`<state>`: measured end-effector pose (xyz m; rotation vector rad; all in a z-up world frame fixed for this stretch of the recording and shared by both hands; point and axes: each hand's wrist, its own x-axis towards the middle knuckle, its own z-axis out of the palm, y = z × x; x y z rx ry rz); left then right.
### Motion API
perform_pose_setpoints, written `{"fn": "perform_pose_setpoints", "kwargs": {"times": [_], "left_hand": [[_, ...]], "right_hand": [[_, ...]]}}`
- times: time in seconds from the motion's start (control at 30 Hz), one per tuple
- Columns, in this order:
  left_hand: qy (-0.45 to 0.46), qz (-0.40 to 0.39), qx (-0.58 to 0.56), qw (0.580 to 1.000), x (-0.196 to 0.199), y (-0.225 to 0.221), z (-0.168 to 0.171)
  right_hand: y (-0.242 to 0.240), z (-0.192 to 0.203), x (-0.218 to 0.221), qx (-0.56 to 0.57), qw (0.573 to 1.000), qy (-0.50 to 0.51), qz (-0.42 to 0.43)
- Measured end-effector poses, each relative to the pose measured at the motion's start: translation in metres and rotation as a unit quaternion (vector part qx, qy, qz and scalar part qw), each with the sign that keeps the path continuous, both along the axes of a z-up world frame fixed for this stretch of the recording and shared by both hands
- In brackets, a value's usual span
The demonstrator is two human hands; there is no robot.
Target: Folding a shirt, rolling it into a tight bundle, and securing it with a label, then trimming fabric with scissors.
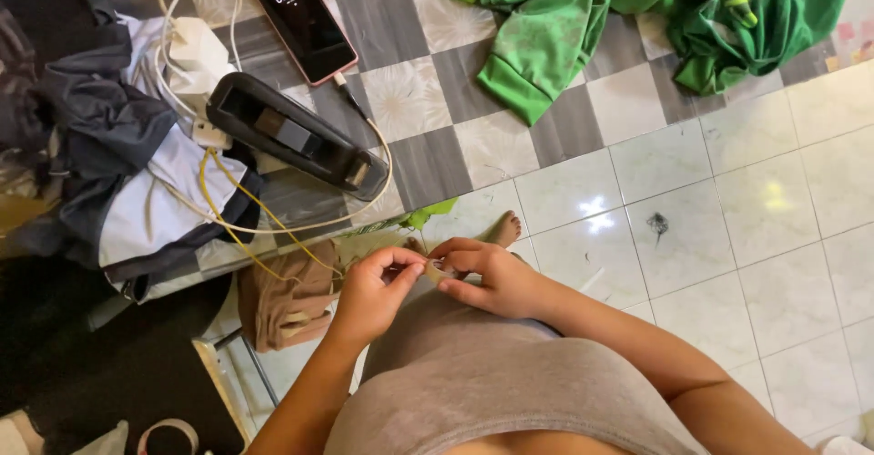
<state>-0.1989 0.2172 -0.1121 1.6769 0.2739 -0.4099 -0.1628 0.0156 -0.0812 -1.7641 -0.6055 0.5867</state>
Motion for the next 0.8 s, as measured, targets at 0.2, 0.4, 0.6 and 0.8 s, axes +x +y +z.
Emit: {"fn": "perform_pose_setpoints", "kwargs": {"times": [0.2, 0.4, 0.6, 0.8], "left_hand": [[-0.136, 0.061, 0.132, 0.980, 0.035, 0.053, 0.025], [-0.106, 0.017, 0.196, 0.975, 0.083, 0.081, 0.023], [-0.069, -0.017, 0.223, 0.972, 0.107, 0.086, 0.031], [-0.099, -0.048, 0.278, 0.954, 0.112, 0.085, 0.017]], "right_hand": [[-0.001, -0.026, 0.015, 0.002, 0.995, 0.013, -0.099], [0.033, -0.025, 0.049, -0.090, 0.976, 0.064, -0.187], [0.039, -0.048, 0.053, -0.093, 0.960, 0.143, -0.221], [0.050, -0.061, 0.041, -0.066, 0.945, 0.109, -0.300]]}}
